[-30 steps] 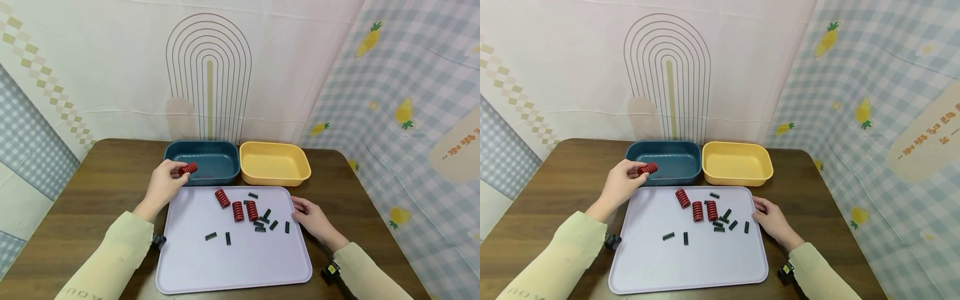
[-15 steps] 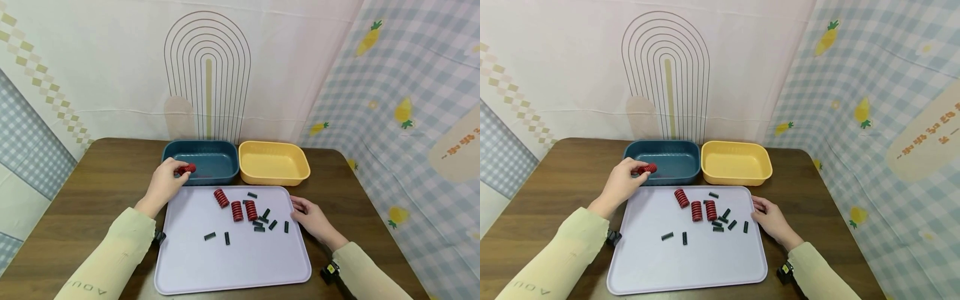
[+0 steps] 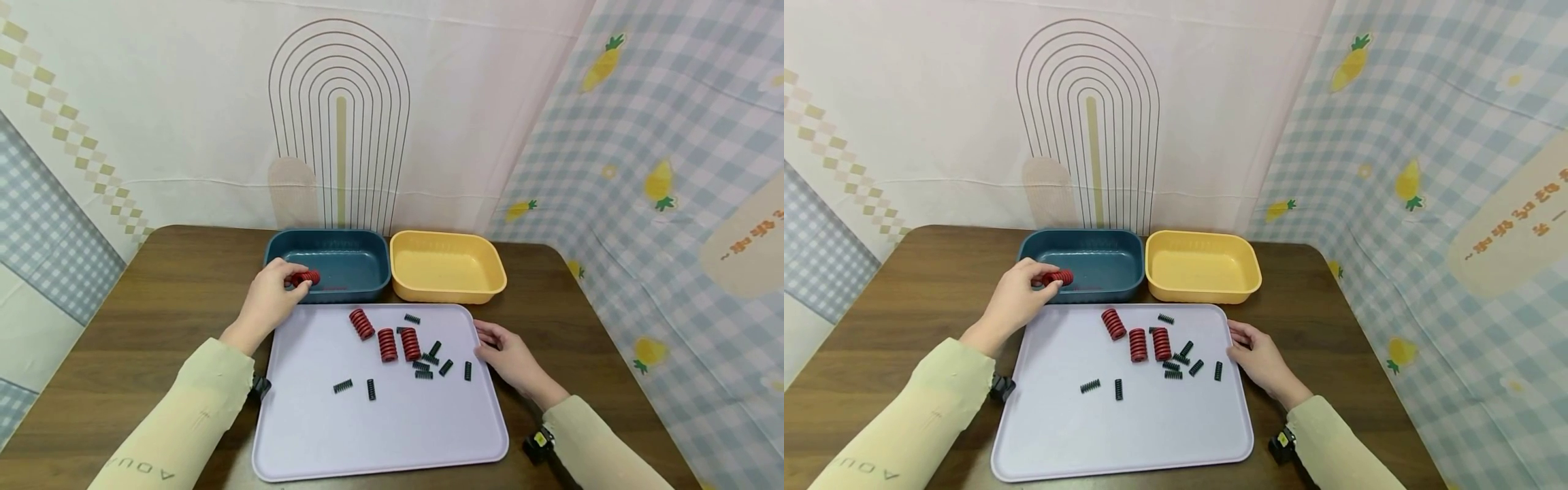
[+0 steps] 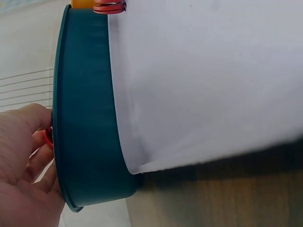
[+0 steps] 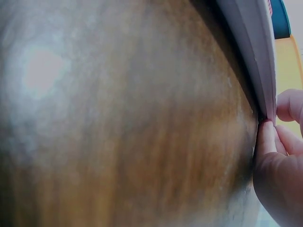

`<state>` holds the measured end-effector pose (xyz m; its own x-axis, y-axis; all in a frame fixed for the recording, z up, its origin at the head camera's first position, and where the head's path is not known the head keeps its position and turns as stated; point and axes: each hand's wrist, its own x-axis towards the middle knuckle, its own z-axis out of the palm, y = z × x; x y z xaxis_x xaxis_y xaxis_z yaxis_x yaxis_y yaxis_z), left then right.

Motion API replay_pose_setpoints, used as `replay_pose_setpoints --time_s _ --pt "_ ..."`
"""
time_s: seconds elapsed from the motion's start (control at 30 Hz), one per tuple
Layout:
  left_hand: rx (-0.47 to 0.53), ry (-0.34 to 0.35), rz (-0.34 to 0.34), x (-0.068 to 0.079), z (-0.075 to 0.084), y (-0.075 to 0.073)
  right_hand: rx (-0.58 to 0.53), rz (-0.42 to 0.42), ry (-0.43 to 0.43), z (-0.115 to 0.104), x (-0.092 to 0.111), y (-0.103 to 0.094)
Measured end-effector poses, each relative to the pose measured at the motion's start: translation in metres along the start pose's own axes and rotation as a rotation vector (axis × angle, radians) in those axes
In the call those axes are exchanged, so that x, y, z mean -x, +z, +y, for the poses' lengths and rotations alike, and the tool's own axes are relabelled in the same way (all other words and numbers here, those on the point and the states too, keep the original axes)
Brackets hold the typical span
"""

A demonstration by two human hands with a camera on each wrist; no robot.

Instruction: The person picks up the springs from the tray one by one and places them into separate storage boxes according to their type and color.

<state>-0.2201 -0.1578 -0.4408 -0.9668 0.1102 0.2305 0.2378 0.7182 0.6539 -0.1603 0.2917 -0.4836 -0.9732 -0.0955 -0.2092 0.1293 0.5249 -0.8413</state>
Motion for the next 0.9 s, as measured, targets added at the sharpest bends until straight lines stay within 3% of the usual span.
replay_pose_setpoints --time_s 0.37,0.6,0.73,0.9 --pt "0.05 -0.023 0.013 0.002 -0.002 -0.001 0.0 -0.002 -0.007 0.0 0.0 0.001" --pt "0.149 0.052 0.066 0.009 0.002 -0.006 0.004 -0.006 -0.008 0.0 0.0 0.0" --pt "0.206 0.091 0.019 0.018 0.012 -0.009 0.005 -0.005 -0.013 0.001 0.0 0.0" --pt "0.277 0.117 -0.09 0.032 0.022 -0.007 0.004 -0.006 -0.018 0.001 0.0 0.0"
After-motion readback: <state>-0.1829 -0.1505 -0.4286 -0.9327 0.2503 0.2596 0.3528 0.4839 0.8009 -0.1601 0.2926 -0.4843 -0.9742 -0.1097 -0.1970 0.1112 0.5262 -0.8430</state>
